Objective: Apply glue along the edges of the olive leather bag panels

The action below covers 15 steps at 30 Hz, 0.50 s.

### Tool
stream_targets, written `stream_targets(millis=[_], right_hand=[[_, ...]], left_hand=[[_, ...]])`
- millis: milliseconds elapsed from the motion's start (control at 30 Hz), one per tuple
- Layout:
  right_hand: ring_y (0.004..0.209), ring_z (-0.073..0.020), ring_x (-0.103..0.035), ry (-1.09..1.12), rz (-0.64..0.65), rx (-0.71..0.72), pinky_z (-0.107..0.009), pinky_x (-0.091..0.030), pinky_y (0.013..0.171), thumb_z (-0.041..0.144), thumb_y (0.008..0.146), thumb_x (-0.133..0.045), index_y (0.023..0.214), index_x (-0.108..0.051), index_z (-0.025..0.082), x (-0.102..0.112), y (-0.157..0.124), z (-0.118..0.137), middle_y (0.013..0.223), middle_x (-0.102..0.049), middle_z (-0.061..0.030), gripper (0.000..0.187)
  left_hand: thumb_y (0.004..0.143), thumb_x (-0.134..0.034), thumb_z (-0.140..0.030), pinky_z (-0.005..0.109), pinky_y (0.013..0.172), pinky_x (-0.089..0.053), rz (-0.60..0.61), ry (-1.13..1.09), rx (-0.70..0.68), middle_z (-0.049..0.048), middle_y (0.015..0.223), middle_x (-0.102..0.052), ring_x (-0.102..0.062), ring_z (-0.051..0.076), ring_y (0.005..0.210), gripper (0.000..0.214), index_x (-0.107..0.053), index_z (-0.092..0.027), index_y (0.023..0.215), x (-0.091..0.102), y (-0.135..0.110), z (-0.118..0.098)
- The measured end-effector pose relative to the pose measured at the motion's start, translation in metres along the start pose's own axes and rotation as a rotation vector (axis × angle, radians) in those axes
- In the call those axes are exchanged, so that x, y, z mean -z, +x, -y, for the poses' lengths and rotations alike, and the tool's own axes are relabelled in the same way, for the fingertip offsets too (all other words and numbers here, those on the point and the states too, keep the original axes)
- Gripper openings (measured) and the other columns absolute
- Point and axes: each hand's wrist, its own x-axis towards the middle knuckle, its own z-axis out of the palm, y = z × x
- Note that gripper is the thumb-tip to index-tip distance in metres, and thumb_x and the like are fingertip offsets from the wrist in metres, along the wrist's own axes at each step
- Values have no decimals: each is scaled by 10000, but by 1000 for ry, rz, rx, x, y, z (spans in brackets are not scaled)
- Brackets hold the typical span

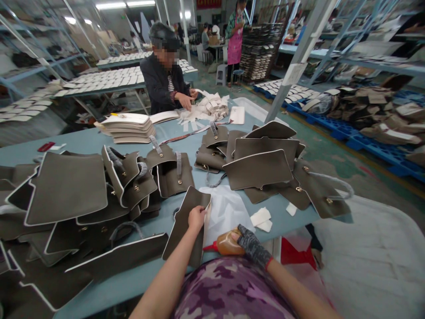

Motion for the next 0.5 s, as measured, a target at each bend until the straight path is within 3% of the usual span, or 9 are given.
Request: stream_targets(millis=[100,267,500], right_hand=[[947,-288,-686,71,22,-34,-445,-556,911,564,743,-516,920,-658,191,1,5,-4,989,-746,-154,436],[918,-285,-684,71,41,-35,-431,-543,912,542,758,-512,927,-624,174,2,3,0,953,-729,-166,421],[781,-233,-668,82,237,39,-363,-557,771,493,766,-536,887,-638,188,8,-13,17,853,-733,-97,343]], left_hand=[[849,-612,-212,223,877,-463,-3,-7,-1,71,1105,-742,-667,172,1024,243,-728,-183,1061,-2,2,2],[846,-615,-210,223,865,-462,-10,-10,-5,76,1109,-738,-667,172,1017,240,-727,-173,1055,-4,4,5],[849,-616,-215,225,846,-463,-12,-23,-12,83,1086,-743,-674,172,991,228,-729,-174,1043,-4,4,6]])
